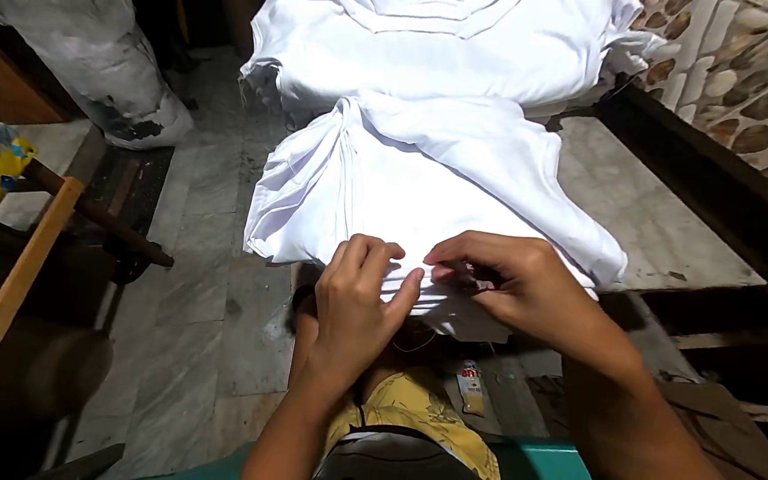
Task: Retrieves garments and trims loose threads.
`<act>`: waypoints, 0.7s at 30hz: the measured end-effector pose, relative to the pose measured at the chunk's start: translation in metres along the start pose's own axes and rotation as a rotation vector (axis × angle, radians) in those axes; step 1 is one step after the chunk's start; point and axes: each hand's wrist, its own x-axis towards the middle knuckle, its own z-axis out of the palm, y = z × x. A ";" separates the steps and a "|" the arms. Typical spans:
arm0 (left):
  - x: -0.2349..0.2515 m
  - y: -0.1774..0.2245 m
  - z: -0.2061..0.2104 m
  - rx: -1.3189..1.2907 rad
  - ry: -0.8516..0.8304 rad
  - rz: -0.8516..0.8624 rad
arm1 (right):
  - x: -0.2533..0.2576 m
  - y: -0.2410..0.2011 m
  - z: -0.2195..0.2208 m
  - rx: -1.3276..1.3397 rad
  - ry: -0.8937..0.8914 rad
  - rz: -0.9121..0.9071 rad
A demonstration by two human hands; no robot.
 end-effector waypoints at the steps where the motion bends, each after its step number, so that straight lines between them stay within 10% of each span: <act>1: 0.000 0.000 0.000 0.006 0.001 0.004 | 0.000 0.000 0.002 -0.005 -0.032 0.015; 9: 0.002 0.001 0.008 0.159 0.112 -0.006 | 0.008 -0.009 -0.003 -0.033 0.237 0.003; 15: 0.013 0.016 0.002 -1.046 0.040 -0.446 | 0.019 0.000 0.015 -0.011 0.272 0.113; 21: 0.010 0.008 -0.002 -1.099 -0.002 -0.408 | 0.016 -0.006 0.014 -0.022 0.361 0.053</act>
